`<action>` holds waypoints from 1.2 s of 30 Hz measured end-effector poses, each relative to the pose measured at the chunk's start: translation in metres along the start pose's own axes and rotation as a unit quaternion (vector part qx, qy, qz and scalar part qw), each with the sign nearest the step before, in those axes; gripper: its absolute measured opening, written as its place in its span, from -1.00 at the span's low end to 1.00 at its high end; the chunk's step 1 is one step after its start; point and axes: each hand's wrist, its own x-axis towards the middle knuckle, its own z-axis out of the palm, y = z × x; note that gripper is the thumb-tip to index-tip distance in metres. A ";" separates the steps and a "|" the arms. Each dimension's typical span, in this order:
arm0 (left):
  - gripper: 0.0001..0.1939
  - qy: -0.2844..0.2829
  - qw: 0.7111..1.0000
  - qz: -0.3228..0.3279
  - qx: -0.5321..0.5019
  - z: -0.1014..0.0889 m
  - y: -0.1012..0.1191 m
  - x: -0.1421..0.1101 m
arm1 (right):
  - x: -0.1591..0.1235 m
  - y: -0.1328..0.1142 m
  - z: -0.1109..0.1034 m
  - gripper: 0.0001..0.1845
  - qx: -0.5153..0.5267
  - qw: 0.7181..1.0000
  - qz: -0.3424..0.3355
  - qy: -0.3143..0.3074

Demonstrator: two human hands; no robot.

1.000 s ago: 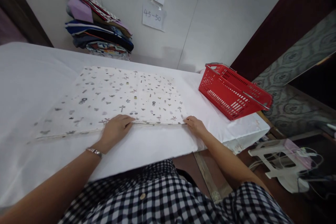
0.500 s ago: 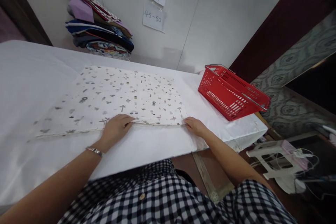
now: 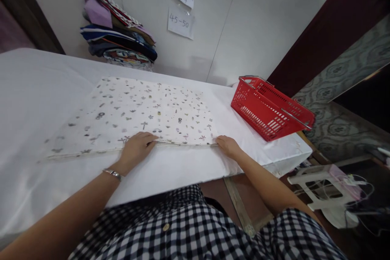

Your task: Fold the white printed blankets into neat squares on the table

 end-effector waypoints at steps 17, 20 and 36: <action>-0.63 -0.009 0.996 0.052 0.069 0.006 0.013 0.006 | -0.002 0.014 0.009 -0.66 0.056 0.997 0.052 0.002; -0.63 -0.004 0.994 0.088 0.067 0.014 0.020 0.012 | -0.003 0.013 0.008 -0.66 0.051 0.997 0.060 -0.002; -0.80 0.029 0.992 0.100 0.071 0.019 0.039 0.025 | 0.033 -0.051 0.016 -0.73 0.055 0.988 -0.095 0.107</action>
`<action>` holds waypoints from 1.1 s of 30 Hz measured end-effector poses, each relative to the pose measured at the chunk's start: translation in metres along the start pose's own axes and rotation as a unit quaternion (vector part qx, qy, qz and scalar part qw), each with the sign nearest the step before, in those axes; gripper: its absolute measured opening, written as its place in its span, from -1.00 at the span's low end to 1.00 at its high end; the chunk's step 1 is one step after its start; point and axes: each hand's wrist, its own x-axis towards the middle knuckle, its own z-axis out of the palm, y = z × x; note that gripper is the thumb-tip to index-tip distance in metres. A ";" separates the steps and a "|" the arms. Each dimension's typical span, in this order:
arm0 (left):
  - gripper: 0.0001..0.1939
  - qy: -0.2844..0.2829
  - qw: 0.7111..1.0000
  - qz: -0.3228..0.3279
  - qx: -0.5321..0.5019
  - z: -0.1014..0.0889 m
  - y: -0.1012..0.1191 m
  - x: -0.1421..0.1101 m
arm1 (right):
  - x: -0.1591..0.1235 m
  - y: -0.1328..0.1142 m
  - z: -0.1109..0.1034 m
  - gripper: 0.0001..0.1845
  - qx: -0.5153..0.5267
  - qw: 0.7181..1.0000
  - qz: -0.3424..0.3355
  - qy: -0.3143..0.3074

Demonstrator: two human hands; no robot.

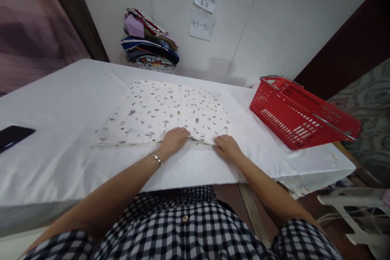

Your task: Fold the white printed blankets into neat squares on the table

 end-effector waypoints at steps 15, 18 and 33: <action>-0.76 0.061 0.994 0.085 0.040 0.008 0.009 -0.005 | 0.023 0.005 -0.011 -0.71 0.093 0.990 0.095 -0.049; -0.77 0.046 0.984 0.167 0.042 0.011 0.021 -0.007 | 0.026 0.007 -0.010 -0.71 0.104 0.988 0.109 -0.048; -0.71 0.014 0.995 0.099 0.026 0.028 0.035 0.006 | 0.025 0.009 -0.003 -0.75 0.118 0.988 0.096 -0.018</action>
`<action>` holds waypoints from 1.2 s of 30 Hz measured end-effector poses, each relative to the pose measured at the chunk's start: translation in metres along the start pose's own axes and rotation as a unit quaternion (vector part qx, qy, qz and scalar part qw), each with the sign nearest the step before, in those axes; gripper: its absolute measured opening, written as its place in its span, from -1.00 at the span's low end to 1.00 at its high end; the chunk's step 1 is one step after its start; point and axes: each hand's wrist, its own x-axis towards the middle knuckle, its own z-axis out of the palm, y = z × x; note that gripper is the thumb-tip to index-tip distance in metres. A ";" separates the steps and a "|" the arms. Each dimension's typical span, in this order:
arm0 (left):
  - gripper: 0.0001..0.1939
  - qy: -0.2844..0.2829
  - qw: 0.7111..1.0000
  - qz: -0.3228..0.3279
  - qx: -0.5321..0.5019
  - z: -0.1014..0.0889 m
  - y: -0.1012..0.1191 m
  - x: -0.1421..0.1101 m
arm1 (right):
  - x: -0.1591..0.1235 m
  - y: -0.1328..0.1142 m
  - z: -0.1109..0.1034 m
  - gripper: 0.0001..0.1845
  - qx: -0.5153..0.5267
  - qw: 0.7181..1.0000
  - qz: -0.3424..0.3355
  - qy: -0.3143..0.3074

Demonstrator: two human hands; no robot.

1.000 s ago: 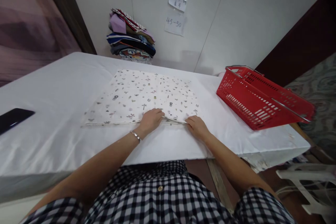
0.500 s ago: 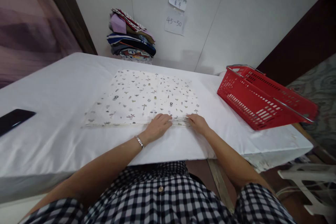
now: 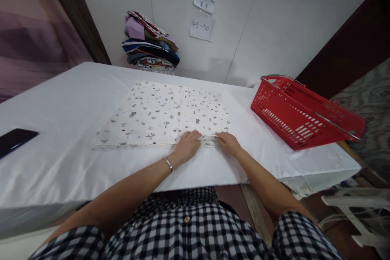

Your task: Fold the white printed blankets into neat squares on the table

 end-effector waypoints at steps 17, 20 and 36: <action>-0.74 0.030 1.000 0.004 -0.005 -0.007 0.011 -0.013 | -0.009 0.001 0.007 -0.74 -0.013 0.999 -0.031 0.022; -0.76 0.035 0.999 -0.005 -0.009 -0.005 0.012 -0.016 | -0.016 0.000 0.012 -0.73 -0.019 0.997 -0.066 0.033; -0.71 0.022 1.000 0.001 -0.014 -0.006 0.014 -0.014 | -0.006 -0.026 0.021 -0.69 -0.034 0.987 -0.147 0.059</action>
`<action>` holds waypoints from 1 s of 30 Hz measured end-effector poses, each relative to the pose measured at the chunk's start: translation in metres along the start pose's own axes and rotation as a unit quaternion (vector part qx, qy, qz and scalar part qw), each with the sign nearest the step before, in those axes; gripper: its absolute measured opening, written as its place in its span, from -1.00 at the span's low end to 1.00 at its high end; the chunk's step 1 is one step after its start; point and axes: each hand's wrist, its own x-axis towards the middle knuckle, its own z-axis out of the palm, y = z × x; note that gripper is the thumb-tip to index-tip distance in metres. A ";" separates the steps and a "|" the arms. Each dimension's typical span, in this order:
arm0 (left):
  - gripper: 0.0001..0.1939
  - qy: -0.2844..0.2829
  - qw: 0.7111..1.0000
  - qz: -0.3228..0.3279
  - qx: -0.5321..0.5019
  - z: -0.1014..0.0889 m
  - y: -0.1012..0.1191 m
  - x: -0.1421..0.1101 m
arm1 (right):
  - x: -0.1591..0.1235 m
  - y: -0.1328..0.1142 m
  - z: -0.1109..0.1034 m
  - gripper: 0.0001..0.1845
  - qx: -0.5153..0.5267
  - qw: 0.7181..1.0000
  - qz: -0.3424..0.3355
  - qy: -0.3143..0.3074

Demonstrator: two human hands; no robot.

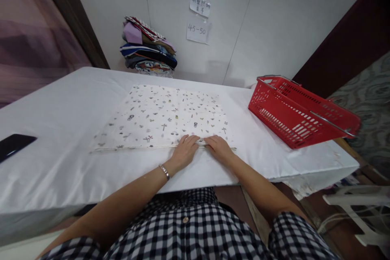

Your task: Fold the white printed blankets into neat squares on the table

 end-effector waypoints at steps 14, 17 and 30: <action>-0.72 0.019 0.999 -0.026 0.006 0.002 -0.004 0.000 | 0.004 -0.004 0.010 -0.71 -0.004 1.000 -0.014 0.025; -0.71 0.010 1.000 -0.026 0.001 0.006 -0.005 0.000 | 0.001 -0.009 0.005 -0.68 0.008 1.000 -0.021 0.002; -0.81 -0.020 0.999 -0.028 -0.037 -0.004 -0.004 0.001 | -0.001 -0.010 0.012 -0.69 0.023 1.000 0.008 -0.006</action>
